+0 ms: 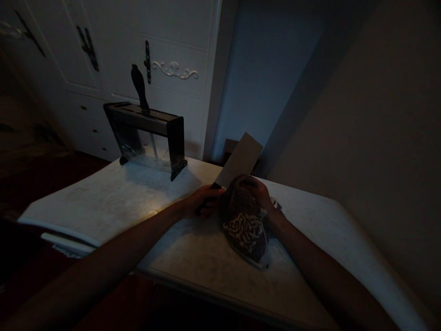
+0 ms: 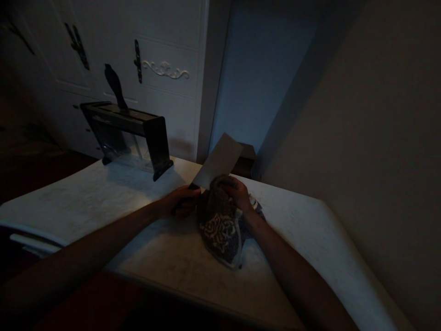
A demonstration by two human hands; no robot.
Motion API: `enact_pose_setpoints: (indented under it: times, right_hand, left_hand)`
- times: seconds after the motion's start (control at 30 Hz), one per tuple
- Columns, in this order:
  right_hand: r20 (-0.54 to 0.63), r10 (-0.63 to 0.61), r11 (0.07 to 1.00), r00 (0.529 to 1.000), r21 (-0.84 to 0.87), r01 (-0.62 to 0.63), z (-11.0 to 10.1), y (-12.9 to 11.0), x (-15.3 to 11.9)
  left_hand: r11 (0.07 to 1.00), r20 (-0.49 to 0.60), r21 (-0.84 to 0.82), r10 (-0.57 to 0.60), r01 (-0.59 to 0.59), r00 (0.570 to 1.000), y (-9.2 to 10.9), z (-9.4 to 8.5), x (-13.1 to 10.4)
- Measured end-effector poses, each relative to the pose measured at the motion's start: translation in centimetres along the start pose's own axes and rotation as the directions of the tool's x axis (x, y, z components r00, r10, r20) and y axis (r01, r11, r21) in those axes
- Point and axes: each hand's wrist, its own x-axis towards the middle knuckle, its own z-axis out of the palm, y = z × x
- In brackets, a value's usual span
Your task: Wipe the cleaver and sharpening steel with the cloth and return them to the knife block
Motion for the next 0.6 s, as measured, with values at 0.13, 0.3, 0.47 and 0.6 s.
enact_pose_setpoints:
  times: [0.13,0.3,0.47,0.6]
  right_hand:
    - [-0.061,-0.008,1.0,0.998,0.004,0.008,0.1,-0.2,-0.1]
    - [-0.175,-0.016,1.0,0.984,0.016,0.019,0.0,-0.4,-0.1]
    - [-0.178,-0.023,0.997,0.984,0.066,0.035,0.0,-0.4,0.0]
    - [-0.119,0.046,0.994,0.992,0.107,-0.033,-0.2,0.1,0.3]
  left_hand:
    - [0.995,-0.13,0.093,0.042,-0.03,0.991,0.2,-0.1,0.4]
    - [0.944,-0.235,0.3,0.21,-0.135,0.949,0.4,-0.7,0.6]
    - [0.908,-0.353,0.365,0.34,-0.206,0.872,-0.1,-0.8,0.8]
    - [0.92,-0.403,0.247,0.384,-0.306,0.831,-0.7,-0.5,1.0]
